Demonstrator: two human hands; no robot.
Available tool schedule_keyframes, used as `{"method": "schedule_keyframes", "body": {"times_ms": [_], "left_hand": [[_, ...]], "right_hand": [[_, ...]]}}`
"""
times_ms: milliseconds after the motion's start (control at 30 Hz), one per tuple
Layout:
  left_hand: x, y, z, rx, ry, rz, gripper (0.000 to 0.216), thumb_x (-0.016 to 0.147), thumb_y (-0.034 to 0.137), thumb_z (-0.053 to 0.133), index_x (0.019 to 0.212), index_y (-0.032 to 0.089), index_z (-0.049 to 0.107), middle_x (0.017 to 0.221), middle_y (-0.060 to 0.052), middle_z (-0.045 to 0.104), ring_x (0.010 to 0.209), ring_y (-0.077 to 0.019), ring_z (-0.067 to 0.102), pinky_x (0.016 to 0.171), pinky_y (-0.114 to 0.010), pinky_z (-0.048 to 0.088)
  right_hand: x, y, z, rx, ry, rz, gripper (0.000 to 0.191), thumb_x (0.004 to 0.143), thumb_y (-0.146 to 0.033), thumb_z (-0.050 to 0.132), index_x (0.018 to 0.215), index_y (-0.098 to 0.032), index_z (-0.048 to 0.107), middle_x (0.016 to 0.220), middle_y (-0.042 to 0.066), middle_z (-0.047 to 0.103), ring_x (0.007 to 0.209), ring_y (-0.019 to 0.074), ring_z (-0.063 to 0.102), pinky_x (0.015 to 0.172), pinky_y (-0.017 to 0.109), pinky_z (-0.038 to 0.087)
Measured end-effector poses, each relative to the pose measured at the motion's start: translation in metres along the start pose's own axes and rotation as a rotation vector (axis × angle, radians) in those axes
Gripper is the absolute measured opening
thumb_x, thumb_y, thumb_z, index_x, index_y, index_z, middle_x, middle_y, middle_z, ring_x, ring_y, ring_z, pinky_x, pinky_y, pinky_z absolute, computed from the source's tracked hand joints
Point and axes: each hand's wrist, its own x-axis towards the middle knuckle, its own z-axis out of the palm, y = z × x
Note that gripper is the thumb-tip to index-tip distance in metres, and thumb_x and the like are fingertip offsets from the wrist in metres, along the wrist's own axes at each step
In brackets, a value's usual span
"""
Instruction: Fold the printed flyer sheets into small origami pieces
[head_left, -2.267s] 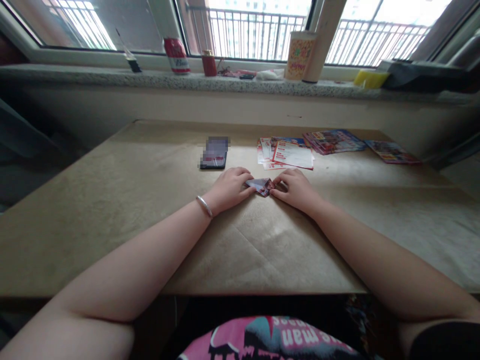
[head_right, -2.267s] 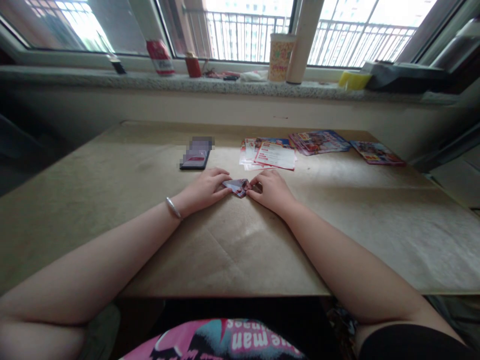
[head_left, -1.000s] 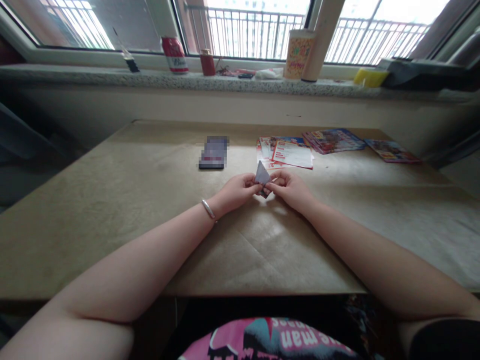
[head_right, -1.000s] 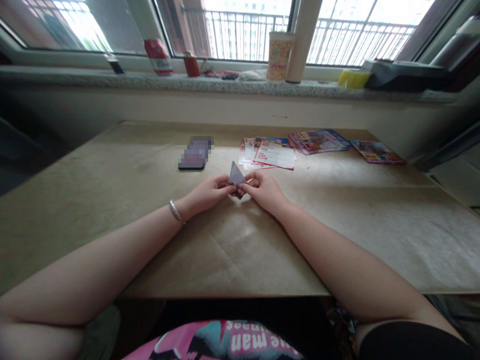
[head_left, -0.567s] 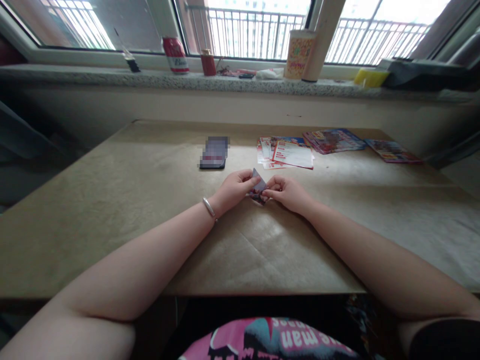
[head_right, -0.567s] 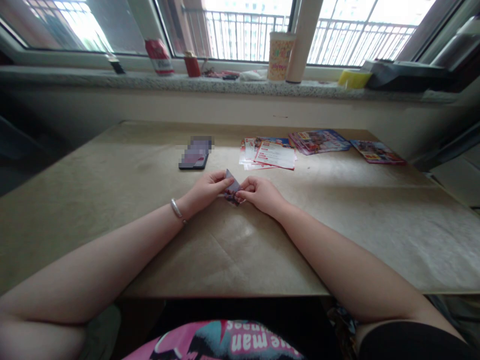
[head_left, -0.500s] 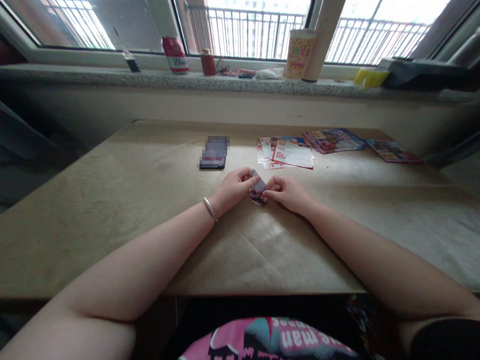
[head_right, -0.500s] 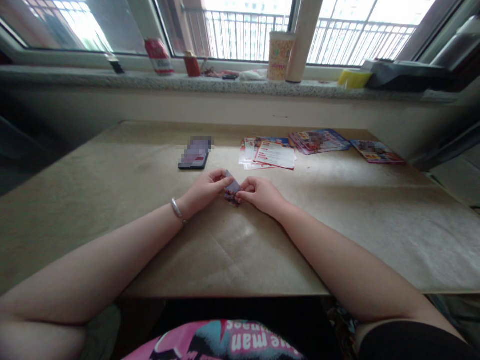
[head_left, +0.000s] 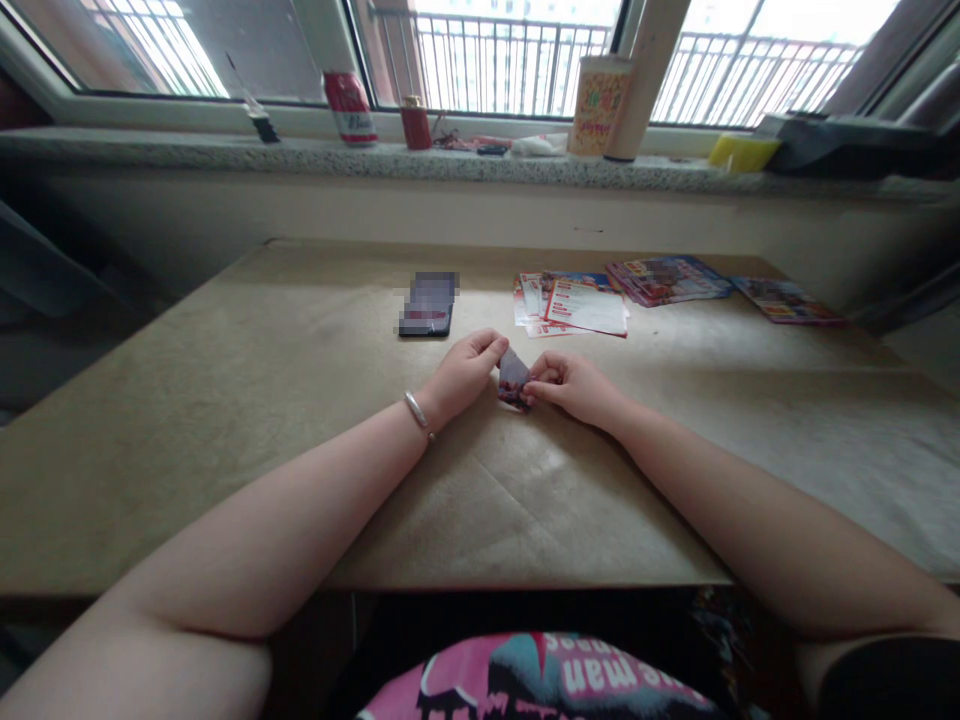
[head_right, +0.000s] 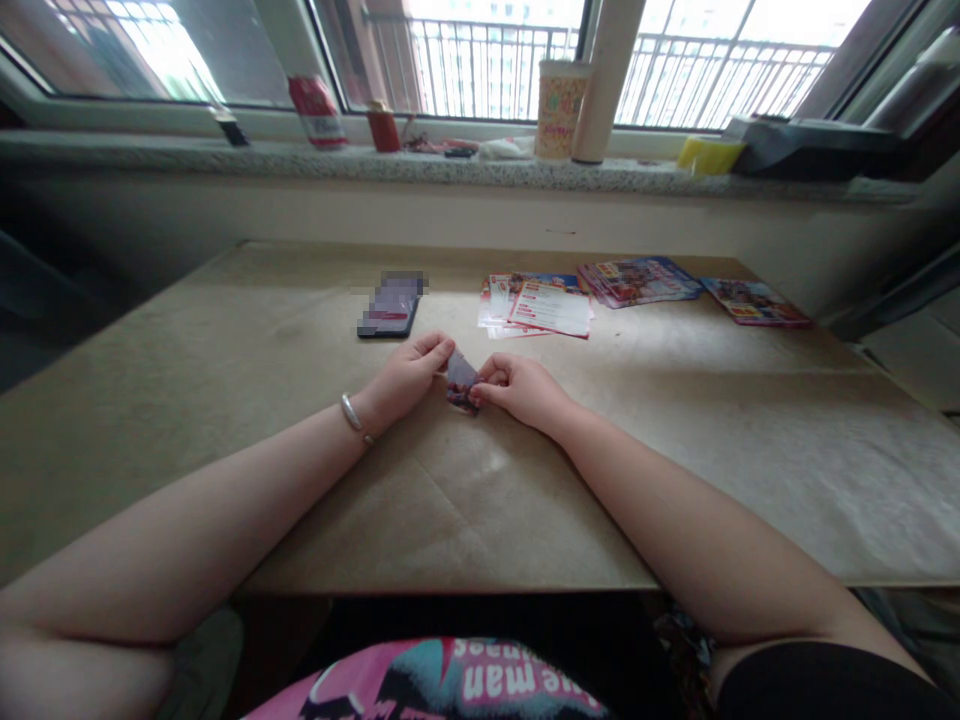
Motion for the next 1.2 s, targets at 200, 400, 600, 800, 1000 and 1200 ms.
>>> {"method": "schedule_keyframes", "body": {"times_ms": [200, 400, 600, 800, 1000, 1200], "left_hand": [[0.001, 0.001, -0.002, 0.078, -0.042, 0.01, 0.036, 0.087, 0.051, 0.053, 0.077, 0.016, 0.056, 0.07, 0.0, 0.058, 0.066, -0.0129, 0.052, 0.064, -0.024, 0.042], [0.001, -0.001, -0.003, 0.224, -0.287, 0.003, 0.03, 0.085, 0.04, 0.055, 0.084, 0.015, 0.07, 0.078, -0.004, 0.069, 0.07, -0.0149, 0.058, 0.065, -0.024, 0.042], [0.002, -0.002, -0.002, 0.295, -0.271, -0.015, 0.03, 0.086, 0.037, 0.052, 0.084, 0.014, 0.072, 0.075, -0.004, 0.069, 0.064, -0.0135, 0.056, 0.059, -0.022, 0.041], [0.001, 0.001, -0.003, 0.204, -0.263, -0.02, 0.038, 0.089, 0.044, 0.049, 0.085, 0.014, 0.071, 0.075, -0.005, 0.069, 0.067, -0.0144, 0.058, 0.063, -0.024, 0.043], [0.001, 0.002, -0.004, 0.279, -0.208, -0.033, 0.036, 0.092, 0.041, 0.046, 0.075, 0.016, 0.066, 0.068, -0.003, 0.065, 0.065, -0.0147, 0.057, 0.063, -0.025, 0.041], [0.002, 0.0, -0.002, 0.378, -0.182, 0.006, 0.034, 0.093, 0.037, 0.041, 0.076, 0.016, 0.063, 0.067, -0.002, 0.062, 0.064, -0.0151, 0.055, 0.062, -0.026, 0.04]], "right_hand": [[-0.002, -0.004, 0.0, 0.034, 0.07, -0.036, 0.011, 0.076, -0.027, 0.068, 0.078, -0.022, 0.058, 0.071, -0.001, 0.073, 0.066, 0.0156, 0.067, 0.062, 0.027, 0.048], [0.001, -0.003, -0.002, 0.163, 0.162, -0.044, 0.014, 0.075, -0.029, 0.069, 0.079, -0.021, 0.058, 0.073, 0.001, 0.073, 0.067, 0.0152, 0.069, 0.066, 0.028, 0.052], [0.001, -0.001, -0.004, 0.029, 0.124, -0.025, 0.017, 0.081, -0.036, 0.064, 0.08, -0.02, 0.063, 0.075, 0.001, 0.072, 0.068, 0.015, 0.066, 0.064, 0.027, 0.047], [-0.003, -0.005, -0.009, -0.166, 0.172, -0.05, 0.026, 0.083, -0.042, 0.059, 0.068, -0.021, 0.058, 0.06, -0.003, 0.063, 0.057, 0.0126, 0.053, 0.055, 0.025, 0.036], [-0.001, -0.001, -0.009, -0.151, 0.15, -0.066, 0.027, 0.087, -0.039, 0.055, 0.068, -0.02, 0.059, 0.069, 0.0, 0.068, 0.063, 0.0136, 0.055, 0.063, 0.026, 0.039], [0.0, 0.001, -0.011, -0.169, 0.14, -0.074, 0.028, 0.088, -0.039, 0.051, 0.07, -0.02, 0.06, 0.074, 0.001, 0.069, 0.064, 0.0144, 0.054, 0.064, 0.027, 0.038]]}}
